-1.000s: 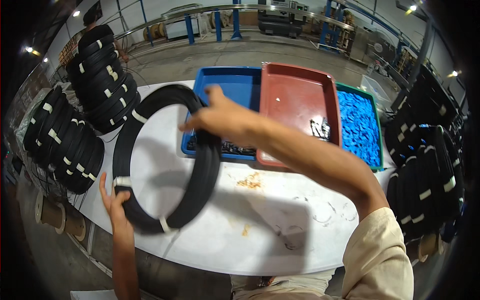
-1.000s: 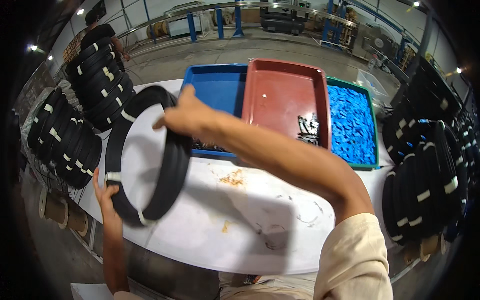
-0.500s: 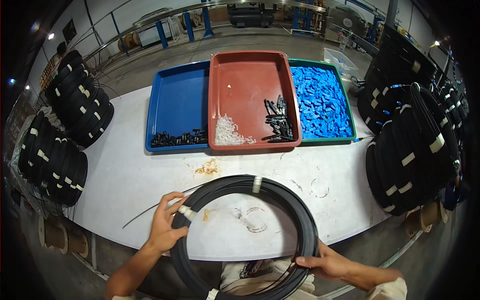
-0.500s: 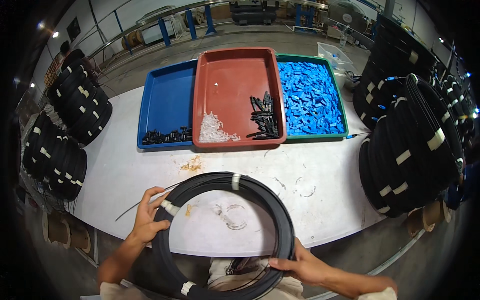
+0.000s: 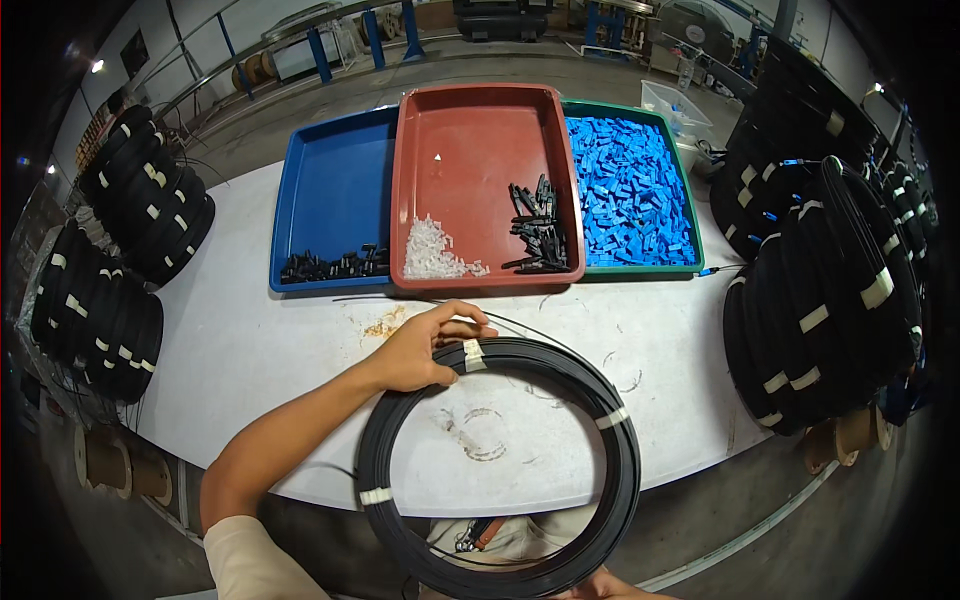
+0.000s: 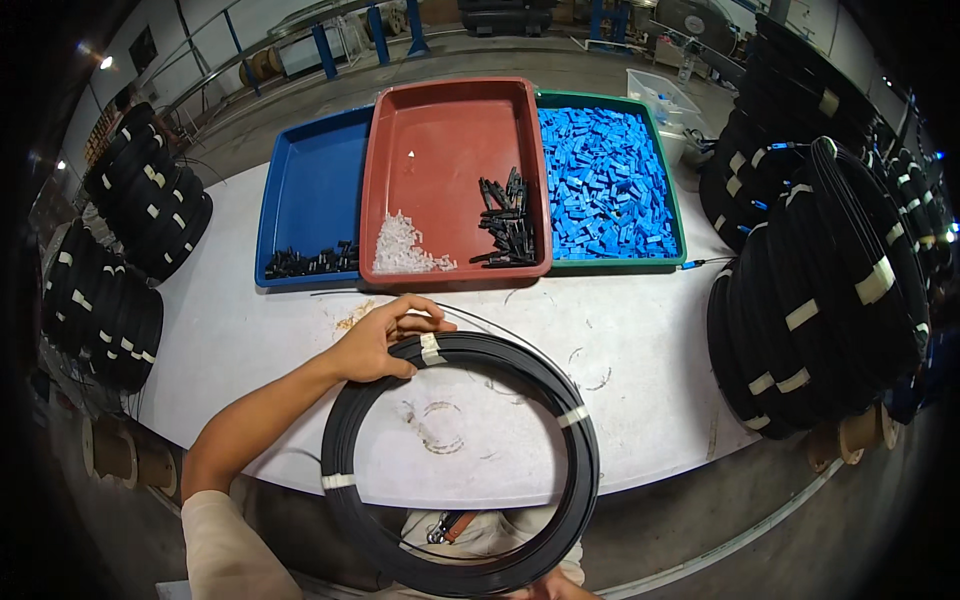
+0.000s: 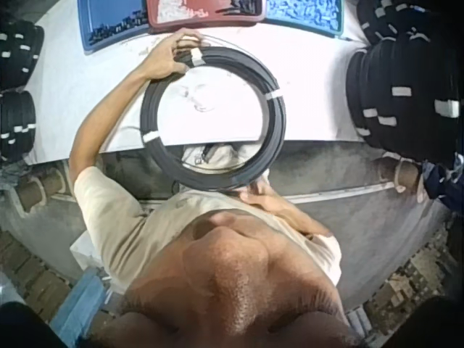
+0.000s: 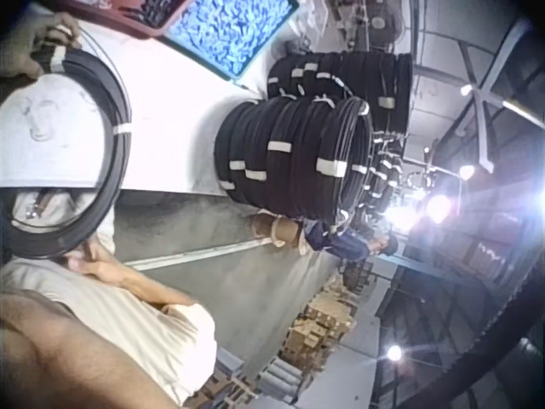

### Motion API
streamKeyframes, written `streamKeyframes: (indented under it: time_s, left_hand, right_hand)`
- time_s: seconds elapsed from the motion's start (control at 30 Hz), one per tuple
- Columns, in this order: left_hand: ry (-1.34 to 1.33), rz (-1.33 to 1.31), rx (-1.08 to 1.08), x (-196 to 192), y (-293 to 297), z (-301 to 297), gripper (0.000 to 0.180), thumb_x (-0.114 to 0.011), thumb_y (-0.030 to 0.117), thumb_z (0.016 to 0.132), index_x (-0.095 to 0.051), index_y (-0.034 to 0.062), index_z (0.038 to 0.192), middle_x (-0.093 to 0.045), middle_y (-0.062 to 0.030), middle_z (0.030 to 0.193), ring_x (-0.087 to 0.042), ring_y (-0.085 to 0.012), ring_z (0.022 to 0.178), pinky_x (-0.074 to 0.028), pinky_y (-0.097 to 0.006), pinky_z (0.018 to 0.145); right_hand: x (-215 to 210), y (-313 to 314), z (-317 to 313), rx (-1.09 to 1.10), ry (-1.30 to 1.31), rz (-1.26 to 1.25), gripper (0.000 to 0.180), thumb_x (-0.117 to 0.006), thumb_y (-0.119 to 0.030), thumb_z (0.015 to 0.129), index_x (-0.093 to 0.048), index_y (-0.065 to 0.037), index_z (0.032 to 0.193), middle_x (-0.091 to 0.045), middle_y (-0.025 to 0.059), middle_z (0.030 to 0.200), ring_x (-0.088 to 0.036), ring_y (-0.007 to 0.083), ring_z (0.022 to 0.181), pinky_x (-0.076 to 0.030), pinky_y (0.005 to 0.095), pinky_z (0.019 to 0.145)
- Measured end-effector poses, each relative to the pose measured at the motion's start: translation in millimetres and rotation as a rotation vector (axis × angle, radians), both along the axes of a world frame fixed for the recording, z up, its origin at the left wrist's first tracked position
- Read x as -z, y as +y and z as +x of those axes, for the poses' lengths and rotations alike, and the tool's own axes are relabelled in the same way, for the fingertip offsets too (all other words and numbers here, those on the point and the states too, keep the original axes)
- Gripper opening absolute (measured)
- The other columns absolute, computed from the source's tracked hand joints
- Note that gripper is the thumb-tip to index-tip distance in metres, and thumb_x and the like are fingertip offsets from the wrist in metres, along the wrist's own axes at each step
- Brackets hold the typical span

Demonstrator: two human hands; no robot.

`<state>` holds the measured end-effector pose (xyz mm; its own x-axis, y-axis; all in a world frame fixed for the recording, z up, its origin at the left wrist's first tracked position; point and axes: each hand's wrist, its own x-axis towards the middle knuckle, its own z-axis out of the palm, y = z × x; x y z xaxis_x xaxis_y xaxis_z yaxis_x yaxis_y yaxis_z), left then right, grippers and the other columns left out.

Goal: The person assembles plastic connectors and protective clips onto the ends of spooled electrical cables by hand, taking the parts from a tray.

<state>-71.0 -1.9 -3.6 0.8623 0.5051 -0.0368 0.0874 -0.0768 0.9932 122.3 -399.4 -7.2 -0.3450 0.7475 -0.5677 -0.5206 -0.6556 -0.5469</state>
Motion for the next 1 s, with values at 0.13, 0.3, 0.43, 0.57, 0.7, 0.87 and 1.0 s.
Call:
streamKeyframes:
  time_s: [0.13,0.3,0.43,0.57,0.7,0.87,1.0]
  left_hand:
    - [0.139,0.317,-0.057,-11.7,4.9,2.3,0.056,-0.081,-0.005,0.065,-0.068,0.0068,0.119,-0.07,-0.0082,0.123,-0.066,-0.0214,0.114,-0.05,-0.036,0.101]
    - [0.163,0.612,-0.268,-34.3,-14.5,-21.8,0.035,-0.086,0.017,0.075,-0.072,0.0024,0.103,-0.074,-0.0102,0.1,-0.071,-0.022,0.094,-0.056,-0.035,0.083]
    - [0.313,0.746,-0.667,-61.2,-55.9,-77.3,0.023,-0.08,0.013,0.084,-0.071,0.0012,0.101,-0.072,-0.0127,0.081,-0.072,-0.0237,0.074,-0.055,-0.033,0.074]
    - [0.585,0.795,-1.135,-41.7,-100.1,-118.7,0.021,-0.08,0.014,0.084,-0.069,0.0012,0.097,-0.07,-0.0127,0.071,-0.07,-0.0265,0.063,-0.053,-0.034,0.065]
    - [0.916,0.745,-1.364,-16.9,-124.2,-123.8,0.03,-0.085,0.02,0.08,-0.067,0.0019,0.096,-0.071,-0.0106,0.068,-0.071,-0.0271,0.061,-0.051,-0.038,0.058]
    - [0.741,0.528,-1.451,-17.7,-114.3,-94.4,0.033,-0.086,0.019,0.079,-0.067,0.0017,0.099,-0.071,-0.0117,0.068,-0.071,-0.0255,0.062,-0.054,-0.037,0.063]
    - [0.708,0.542,-1.445,-2.4,-113.3,-100.0,0.027,-0.084,0.008,0.075,-0.069,-0.0003,0.095,-0.073,-0.0148,0.075,-0.073,-0.0235,0.062,-0.055,-0.035,0.062]
  right_hand:
    - [9.9,9.5,-1.9,-0.243,0.056,-0.017,0.086,-0.075,-0.022,0.094,-0.022,0.001,0.157,-0.037,0.0173,0.157,-0.037,0.0314,0.145,-0.031,0.0451,0.12]
    - [12.6,34.2,37.3,-0.606,-0.145,0.115,0.075,-0.069,-0.03,0.098,-0.03,0.0,0.156,-0.037,0.0161,0.159,-0.038,0.0325,0.146,-0.03,0.0463,0.121]
    - [-52.5,124.8,77.5,-1.524,-0.397,0.152,0.075,-0.066,-0.043,0.098,-0.031,-0.017,0.159,-0.033,0.0169,0.164,-0.026,0.0416,0.151,-0.021,0.0446,0.125]
    - [-116.0,156.8,110.4,-1.023,-0.906,0.68,0.041,-0.071,-0.016,0.097,-0.058,-0.002,0.132,-0.073,0.0142,0.097,-0.072,0.0257,0.084,-0.057,0.0328,0.079]
    - [-94.2,233.9,94.0,-0.246,-1.404,0.855,0.027,-0.07,-0.022,0.095,-0.069,0.003,0.104,-0.075,0.0164,0.088,-0.072,0.0322,0.074,-0.055,0.0378,0.07]
    - [-48.2,323.2,83.4,-0.378,-1.666,0.724,0.03,-0.065,-0.025,0.098,-0.07,0.004,0.101,-0.072,0.0208,0.086,-0.072,0.0331,0.08,-0.053,0.0418,0.073]
    - [-31.9,347.8,59.4,-0.478,-1.332,0.775,0.032,-0.064,-0.028,0.099,-0.07,0.004,0.102,-0.074,0.0205,0.088,-0.072,0.0307,0.083,-0.052,0.0416,0.075]
